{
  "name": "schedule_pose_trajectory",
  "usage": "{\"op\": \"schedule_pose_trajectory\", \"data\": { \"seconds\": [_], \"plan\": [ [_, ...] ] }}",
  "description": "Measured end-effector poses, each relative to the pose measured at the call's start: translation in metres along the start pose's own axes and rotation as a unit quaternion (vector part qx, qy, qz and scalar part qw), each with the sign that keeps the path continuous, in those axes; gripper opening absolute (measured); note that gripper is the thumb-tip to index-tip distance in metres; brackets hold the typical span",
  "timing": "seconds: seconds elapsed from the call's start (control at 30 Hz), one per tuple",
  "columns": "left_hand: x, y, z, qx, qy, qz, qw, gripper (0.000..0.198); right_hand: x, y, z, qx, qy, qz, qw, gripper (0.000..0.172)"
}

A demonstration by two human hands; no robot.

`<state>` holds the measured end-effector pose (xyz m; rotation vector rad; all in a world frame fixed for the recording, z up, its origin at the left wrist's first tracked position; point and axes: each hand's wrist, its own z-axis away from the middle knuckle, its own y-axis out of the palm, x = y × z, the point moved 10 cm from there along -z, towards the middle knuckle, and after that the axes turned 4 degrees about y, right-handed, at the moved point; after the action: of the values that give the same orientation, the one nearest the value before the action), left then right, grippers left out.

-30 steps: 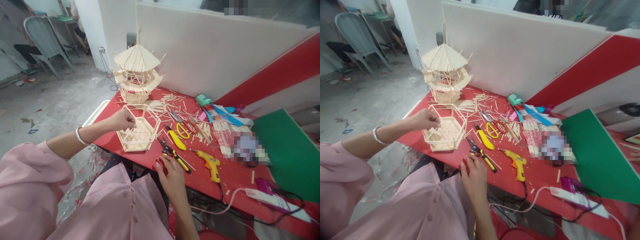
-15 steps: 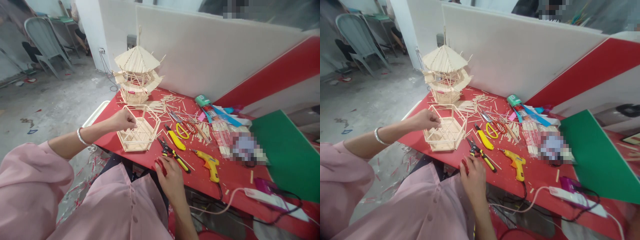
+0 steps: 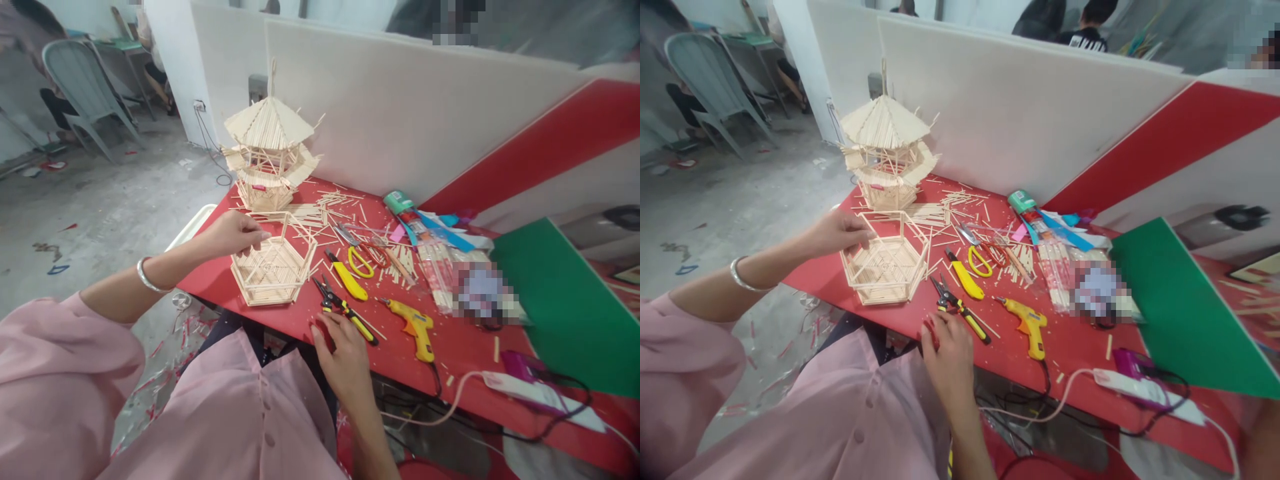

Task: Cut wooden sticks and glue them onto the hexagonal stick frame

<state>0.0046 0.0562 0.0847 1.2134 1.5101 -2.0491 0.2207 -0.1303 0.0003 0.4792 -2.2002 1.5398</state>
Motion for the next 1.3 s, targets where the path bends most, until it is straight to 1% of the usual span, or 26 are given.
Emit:
{"op": "schedule_pose_trajectory", "data": {
  "seconds": [0.1,0.2,0.27,0.33,0.43,0.53,0.6,0.7,0.73,0.8,0.83,0.9,0.97,1.0,1.03,1.1,1.17,1.23,1.3],
  "plan": [
    [-0.006,-0.018,0.003,-0.048,0.028,-0.001,0.998,0.026,-0.006,-0.009,-0.008,0.017,0.027,-0.038,0.999,0.032],
    [-0.011,-0.032,0.007,-0.087,0.045,0.003,0.995,0.021,-0.018,-0.017,-0.022,0.06,0.079,-0.078,0.992,0.032],
    [-0.013,-0.041,0.012,-0.115,0.035,0.008,0.993,0.02,-0.029,-0.021,-0.031,0.089,0.12,-0.092,0.984,0.031],
    [-0.013,-0.049,0.018,-0.144,0.017,0.006,0.989,0.029,-0.037,-0.027,-0.042,0.106,0.145,-0.093,0.979,0.033],
    [-0.006,-0.062,0.03,-0.196,-0.014,0.016,0.98,0.044,-0.04,-0.037,-0.059,0.096,0.14,-0.071,0.983,0.036],
    [0.009,-0.072,0.039,-0.248,-0.023,0.06,0.967,0.042,-0.034,-0.043,-0.073,0.075,0.108,-0.057,0.99,0.036],
    [0.019,-0.077,0.044,-0.285,0.002,0.094,0.954,0.038,-0.026,-0.041,-0.079,0.072,0.089,-0.061,0.992,0.034],
    [0.035,-0.081,0.053,-0.347,0.065,0.126,0.927,0.034,-0.014,-0.033,-0.083,0.071,0.076,-0.082,0.991,0.033],
    [0.042,-0.079,0.056,-0.366,0.077,0.131,0.918,0.032,-0.011,-0.029,-0.084,0.07,0.075,-0.09,0.991,0.033],
    [0.061,-0.074,0.063,-0.406,0.071,0.135,0.901,0.023,-0.004,-0.02,-0.083,0.069,0.072,-0.104,0.99,0.033],
    [0.07,-0.069,0.066,-0.418,0.065,0.138,0.896,0.024,-0.002,-0.016,-0.082,0.068,0.071,-0.111,0.989,0.034],
    [0.088,-0.054,0.068,-0.423,0.044,0.149,0.893,0.035,0.003,-0.006,-0.079,0.064,0.067,-0.122,0.988,0.034],
    [0.106,-0.033,0.065,-0.4,0.014,0.181,0.898,0.046,0.006,0.002,-0.073,0.056,0.066,-0.12,0.989,0.033],
    [0.114,-0.023,0.065,-0.396,0.01,0.201,0.896,0.051,0.006,0.005,-0.07,0.051,0.068,-0.109,0.99,0.033],
    [0.12,-0.013,0.064,-0.39,0.009,0.218,0.895,0.054,0.006,0.007,-0.066,0.047,0.072,-0.089,0.992,0.033],
    [0.133,0.002,0.064,-0.401,0.012,0.235,0.885,0.057,0.003,0.008,-0.058,0.038,0.086,-0.026,0.995,0.032],
    [0.145,0.016,0.065,-0.413,0.007,0.247,0.877,0.059,-0.004,0.005,-0.048,0.029,0.113,0.047,0.992,0.03],
    [0.153,0.029,0.065,-0.41,0.001,0.246,0.878,0.06,-0.014,-0.003,-0.036,0.017,0.144,0.106,0.984,0.028],
    [0.154,0.04,0.066,-0.393,-0.001,0.237,0.889,0.059,-0.024,-0.01,-0.024,0.005,0.167,0.14,0.976,0.025]
  ]
}}
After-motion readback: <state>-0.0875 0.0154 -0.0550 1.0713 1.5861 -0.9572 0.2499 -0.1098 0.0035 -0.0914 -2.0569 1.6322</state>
